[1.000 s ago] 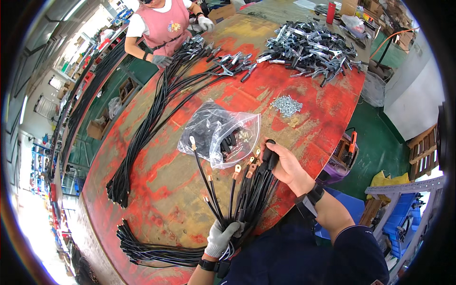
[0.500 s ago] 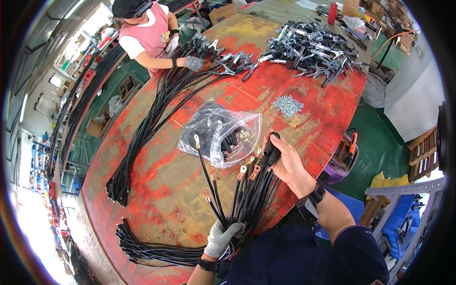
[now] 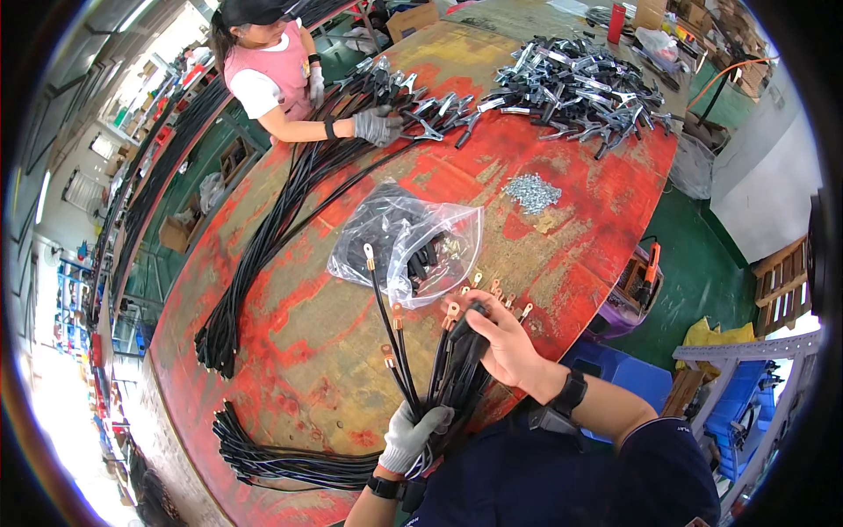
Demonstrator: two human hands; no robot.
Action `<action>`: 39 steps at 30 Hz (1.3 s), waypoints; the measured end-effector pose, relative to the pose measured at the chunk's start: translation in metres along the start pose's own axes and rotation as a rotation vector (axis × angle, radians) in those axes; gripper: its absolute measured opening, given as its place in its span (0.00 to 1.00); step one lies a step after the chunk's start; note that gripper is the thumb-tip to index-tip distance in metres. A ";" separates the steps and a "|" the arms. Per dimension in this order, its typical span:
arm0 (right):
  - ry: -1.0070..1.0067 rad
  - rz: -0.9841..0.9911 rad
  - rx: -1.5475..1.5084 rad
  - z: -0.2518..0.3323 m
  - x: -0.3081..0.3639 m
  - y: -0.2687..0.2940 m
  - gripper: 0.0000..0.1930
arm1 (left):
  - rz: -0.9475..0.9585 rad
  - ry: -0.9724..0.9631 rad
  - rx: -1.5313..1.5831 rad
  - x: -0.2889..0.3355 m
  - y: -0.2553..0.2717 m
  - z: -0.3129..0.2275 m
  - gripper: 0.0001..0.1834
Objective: Assembling metal clamps using an electric screwdriver and organizing cable bundles on a factory floor.
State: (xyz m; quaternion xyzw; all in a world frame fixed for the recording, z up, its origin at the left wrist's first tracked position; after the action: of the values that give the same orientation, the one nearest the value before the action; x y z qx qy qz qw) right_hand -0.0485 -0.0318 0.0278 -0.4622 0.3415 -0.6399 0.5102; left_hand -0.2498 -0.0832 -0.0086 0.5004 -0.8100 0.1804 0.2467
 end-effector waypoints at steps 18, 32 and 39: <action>0.451 -0.088 0.074 0.071 0.006 0.024 0.09 | -0.010 -0.006 0.173 -0.001 0.008 -0.001 0.06; -0.330 0.343 1.413 -0.023 0.017 0.059 0.18 | -0.268 -0.119 0.017 -0.003 0.027 0.006 0.12; -0.187 0.168 0.294 0.024 -0.007 0.054 0.12 | -0.059 0.017 -0.065 0.000 0.011 0.006 0.13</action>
State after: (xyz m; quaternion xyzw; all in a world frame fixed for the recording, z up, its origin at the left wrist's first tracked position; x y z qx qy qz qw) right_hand -0.0075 -0.0377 -0.0146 -0.4100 0.2331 -0.5922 0.6534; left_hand -0.2606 -0.0818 -0.0142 0.5141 -0.7983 0.1510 0.2750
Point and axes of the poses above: each hand's wrist, its own x-axis away from the middle knuckle, its own y-axis out of the back of the hand, z = x × y, the point moved 6 cm from there along -x, towards the middle knuckle, and after that the axes turned 8 degrees about -x, right-handed, at the moved point
